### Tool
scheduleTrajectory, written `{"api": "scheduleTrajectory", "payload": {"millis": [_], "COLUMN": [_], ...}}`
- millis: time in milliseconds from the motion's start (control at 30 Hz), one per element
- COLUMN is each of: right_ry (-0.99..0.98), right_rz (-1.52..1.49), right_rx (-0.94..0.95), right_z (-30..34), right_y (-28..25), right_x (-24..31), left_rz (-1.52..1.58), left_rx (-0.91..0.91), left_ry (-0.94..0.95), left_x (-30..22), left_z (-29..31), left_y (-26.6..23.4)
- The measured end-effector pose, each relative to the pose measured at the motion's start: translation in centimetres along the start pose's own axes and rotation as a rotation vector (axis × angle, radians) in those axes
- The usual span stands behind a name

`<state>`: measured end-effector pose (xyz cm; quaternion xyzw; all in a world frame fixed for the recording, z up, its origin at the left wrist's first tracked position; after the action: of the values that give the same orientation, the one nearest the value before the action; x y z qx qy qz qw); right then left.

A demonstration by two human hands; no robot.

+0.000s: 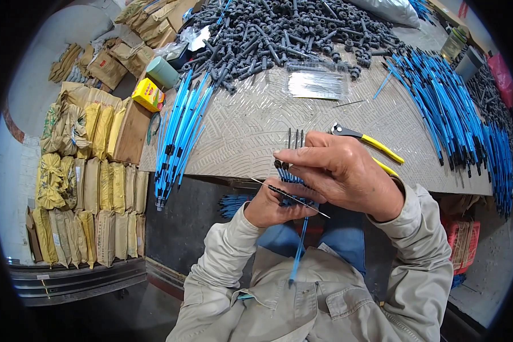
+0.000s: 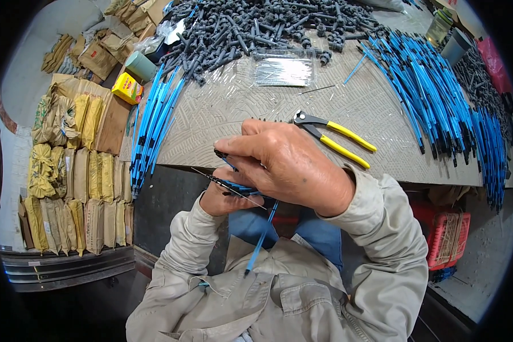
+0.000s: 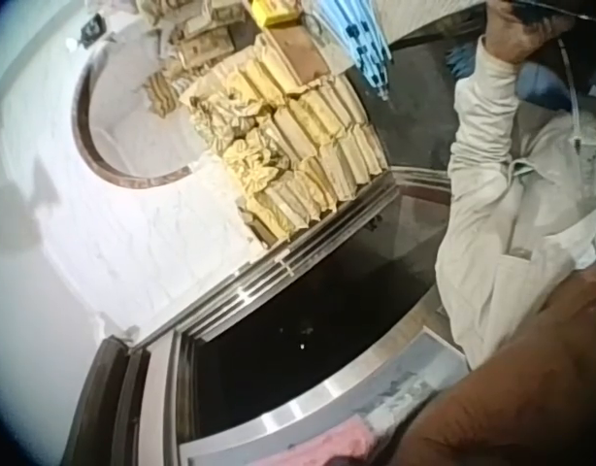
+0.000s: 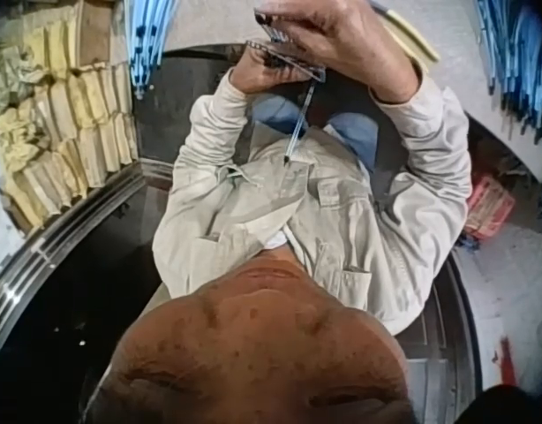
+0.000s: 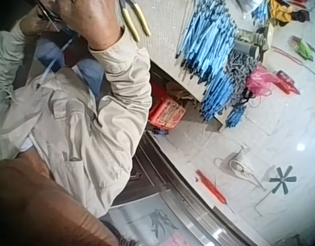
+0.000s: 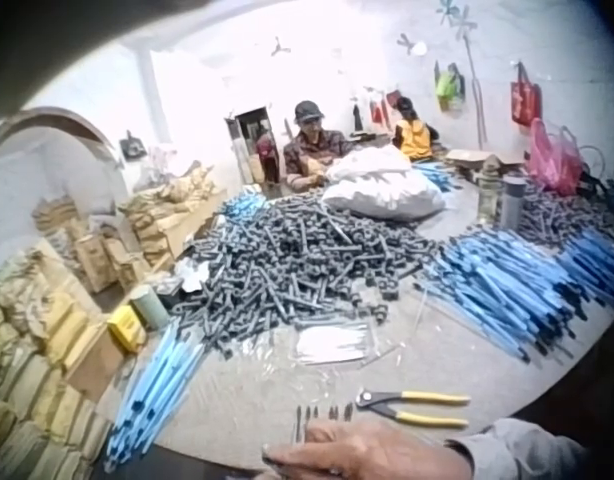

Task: Assembling and securing bundles of blue plastic components using pliers.

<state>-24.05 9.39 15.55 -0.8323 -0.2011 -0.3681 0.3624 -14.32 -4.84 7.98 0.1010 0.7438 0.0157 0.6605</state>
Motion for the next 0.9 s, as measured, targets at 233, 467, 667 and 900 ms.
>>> {"api": "scheduleTrajectory", "payload": {"millis": [233,467,667,900], "right_ry": [-0.031,-0.065,-0.089,-0.092], "right_rz": [-0.1,-0.177,-0.13,-0.125], "right_rx": [0.01,-0.01,0.108,-0.027], "right_z": [0.2,0.3,0.2,0.4], "right_y": [0.4,0.1,-0.4,0.4], "right_x": [-0.6,-0.5,0.0,0.0], "left_rz": [-0.028,0.003,-0.022,-0.039], "left_rx": [0.003,-0.019,-0.01,-0.023], "left_ry": [0.014,0.011,-0.038,0.003], "left_x": [-0.1,0.4,-0.8,-0.4], "left_z": [-0.1,0.0,0.1,0.3], "left_y": [0.1,0.3,0.4,0.1]}}
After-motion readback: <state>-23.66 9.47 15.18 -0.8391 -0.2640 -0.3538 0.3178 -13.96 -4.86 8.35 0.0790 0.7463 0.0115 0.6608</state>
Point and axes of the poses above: each hand's wrist, its own z-axis away from the middle knuckle, its own y-axis out of the palm, x = y × z, the point moved 1 cm from there along -z, towards the middle knuckle, and after that the axes turned 5 degrees about -x, right-handed, at the moved point
